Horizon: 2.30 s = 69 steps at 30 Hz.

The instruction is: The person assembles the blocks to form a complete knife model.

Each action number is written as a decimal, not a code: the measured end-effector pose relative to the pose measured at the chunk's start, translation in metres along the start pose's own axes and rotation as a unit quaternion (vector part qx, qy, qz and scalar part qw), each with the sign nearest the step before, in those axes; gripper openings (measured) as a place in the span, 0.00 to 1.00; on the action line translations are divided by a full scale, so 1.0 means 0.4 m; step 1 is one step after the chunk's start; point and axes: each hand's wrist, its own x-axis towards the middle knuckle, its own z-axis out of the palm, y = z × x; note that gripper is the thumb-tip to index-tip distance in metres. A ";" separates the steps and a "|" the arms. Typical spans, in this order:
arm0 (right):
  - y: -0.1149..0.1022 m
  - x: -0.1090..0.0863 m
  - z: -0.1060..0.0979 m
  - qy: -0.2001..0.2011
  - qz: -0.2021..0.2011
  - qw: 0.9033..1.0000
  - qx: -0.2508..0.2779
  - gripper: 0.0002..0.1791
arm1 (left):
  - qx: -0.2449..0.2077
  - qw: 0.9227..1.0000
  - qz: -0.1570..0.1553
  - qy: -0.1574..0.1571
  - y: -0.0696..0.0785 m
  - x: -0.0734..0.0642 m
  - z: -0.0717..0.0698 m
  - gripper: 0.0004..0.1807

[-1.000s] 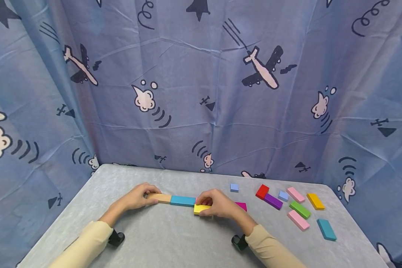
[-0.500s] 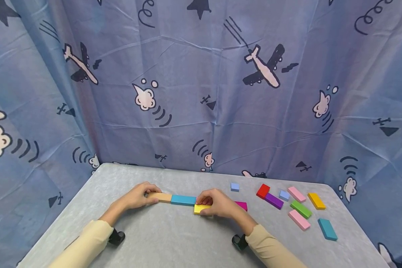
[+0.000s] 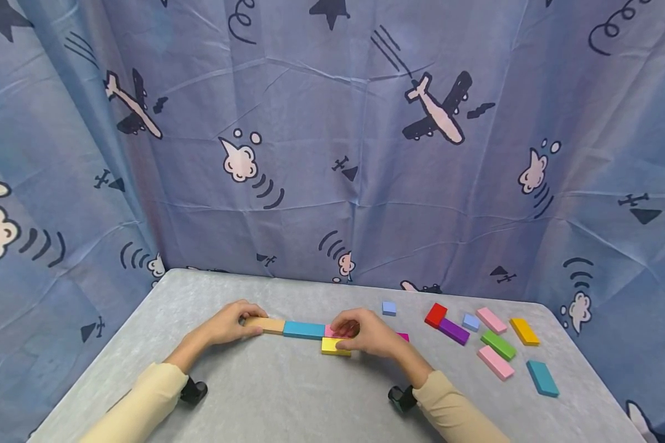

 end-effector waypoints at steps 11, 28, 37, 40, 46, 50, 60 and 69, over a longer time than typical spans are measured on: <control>0.032 -0.053 -0.060 0.022 0.004 1.000 0.016 0.13 | -0.003 1.000 -0.002 0.000 0.001 0.001 -0.001 0.13; 0.092 -0.249 -0.231 0.091 0.045 0.995 0.017 0.15 | 0.004 1.000 0.012 0.010 0.001 -0.005 0.004 0.12; 0.129 -0.369 -0.317 0.127 0.078 0.988 -0.035 0.16 | 0.006 1.000 0.019 0.014 0.003 -0.006 0.006 0.12; 0.138 -0.403 -0.339 0.140 0.096 0.985 -0.043 0.16 | 0.005 1.000 0.015 0.013 0.003 -0.004 0.007 0.12; 0.155 -0.463 -0.375 0.149 0.150 0.976 -0.053 0.18 | 0.005 1.000 0.003 0.010 0.003 -0.003 0.006 0.12; 0.161 -0.501 -0.389 0.149 0.179 0.970 -0.075 0.19 | 0.003 1.000 0.001 0.006 0.005 -0.002 0.005 0.12; 0.165 -0.546 -0.403 0.140 0.229 0.956 -0.116 0.23 | 0.009 1.000 0.001 0.007 0.005 -0.007 0.004 0.12; 0.177 -0.549 -0.387 0.152 0.239 0.951 -0.122 0.23 | 0.005 1.000 -0.004 0.007 0.006 -0.008 0.007 0.12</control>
